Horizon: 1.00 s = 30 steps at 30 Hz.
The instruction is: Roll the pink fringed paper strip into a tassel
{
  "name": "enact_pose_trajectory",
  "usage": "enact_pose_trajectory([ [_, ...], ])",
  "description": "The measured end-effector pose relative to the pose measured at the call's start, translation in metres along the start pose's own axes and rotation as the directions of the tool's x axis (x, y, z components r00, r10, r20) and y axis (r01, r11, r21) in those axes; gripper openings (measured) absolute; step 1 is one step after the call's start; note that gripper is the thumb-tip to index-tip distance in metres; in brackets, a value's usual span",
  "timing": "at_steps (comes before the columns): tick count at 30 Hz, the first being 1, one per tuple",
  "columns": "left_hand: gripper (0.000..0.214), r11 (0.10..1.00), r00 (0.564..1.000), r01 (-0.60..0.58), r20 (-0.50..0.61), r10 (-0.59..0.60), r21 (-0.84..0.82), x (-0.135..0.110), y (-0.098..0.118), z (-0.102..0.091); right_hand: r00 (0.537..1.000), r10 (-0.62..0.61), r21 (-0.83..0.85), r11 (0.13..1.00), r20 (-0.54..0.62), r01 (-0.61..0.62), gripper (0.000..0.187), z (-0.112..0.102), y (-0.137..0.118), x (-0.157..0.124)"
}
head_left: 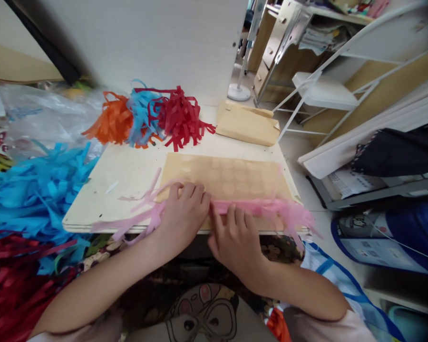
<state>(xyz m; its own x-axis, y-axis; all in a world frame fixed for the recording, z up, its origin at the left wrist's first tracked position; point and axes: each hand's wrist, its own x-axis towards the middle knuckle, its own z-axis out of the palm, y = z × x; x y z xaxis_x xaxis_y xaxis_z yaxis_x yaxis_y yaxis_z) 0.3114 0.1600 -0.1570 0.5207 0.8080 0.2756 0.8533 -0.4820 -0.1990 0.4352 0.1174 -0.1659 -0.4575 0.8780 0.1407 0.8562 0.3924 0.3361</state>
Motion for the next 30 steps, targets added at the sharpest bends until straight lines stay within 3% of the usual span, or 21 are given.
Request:
enact_pose_trajectory([
  [4, 0.012, 0.999, 0.999, -0.034, 0.029, 0.034, -0.018, -0.001, -0.002, 0.002, 0.998, 0.062, 0.060, 0.996, -0.016, -0.061, 0.086, 0.002, -0.005, -0.003],
  [6, 0.012, 0.999, 0.999, -0.030, 0.031, 0.031, -0.013, -0.001, -0.002, 0.002, 0.997, 0.071, 0.055, 0.996, -0.041, -0.068, 0.093, 0.005, -0.005, -0.004],
  [12, 0.013, 1.000, 1.000, -0.015, 0.009, 0.015, -0.006, -0.001, -0.002, 0.004, 0.986, 0.119, 0.116, 0.988, -0.115, -0.106, 0.081, 0.013, 0.003, -0.005],
  [19, 0.014, 1.000, 0.999, -0.010, -0.034, 0.011, 0.013, 0.000, -0.004, 0.005, 0.941, 0.256, 0.156, 0.962, -0.222, -0.225, 0.070, 0.024, 0.032, -0.018],
  [22, 0.018, 0.997, 0.994, 0.019, -0.113, -0.010, 0.080, -0.002, 0.001, 0.001, 0.940, 0.245, 0.156, 0.965, -0.237, -0.212, 0.068, 0.027, 0.035, -0.021],
  [25, 0.025, 0.987, 0.964, 0.043, -0.268, -0.001, 0.154, -0.008, 0.017, -0.003, 0.936, 0.231, 0.169, 0.967, -0.265, -0.191, 0.065, 0.030, 0.034, -0.021],
  [27, 0.029, 0.991, 0.943, -0.074, -0.315, 0.107, 0.114, -0.011, 0.032, -0.001, 0.930, 0.231, 0.180, 0.966, -0.284, -0.185, 0.060, 0.032, 0.033, -0.022],
  [30, 0.040, 0.962, 0.950, -0.261, -0.198, 0.242, -0.078, -0.013, 0.047, 0.006, 0.932, 0.224, 0.176, 0.968, -0.285, -0.179, 0.052, 0.035, 0.034, -0.022],
])
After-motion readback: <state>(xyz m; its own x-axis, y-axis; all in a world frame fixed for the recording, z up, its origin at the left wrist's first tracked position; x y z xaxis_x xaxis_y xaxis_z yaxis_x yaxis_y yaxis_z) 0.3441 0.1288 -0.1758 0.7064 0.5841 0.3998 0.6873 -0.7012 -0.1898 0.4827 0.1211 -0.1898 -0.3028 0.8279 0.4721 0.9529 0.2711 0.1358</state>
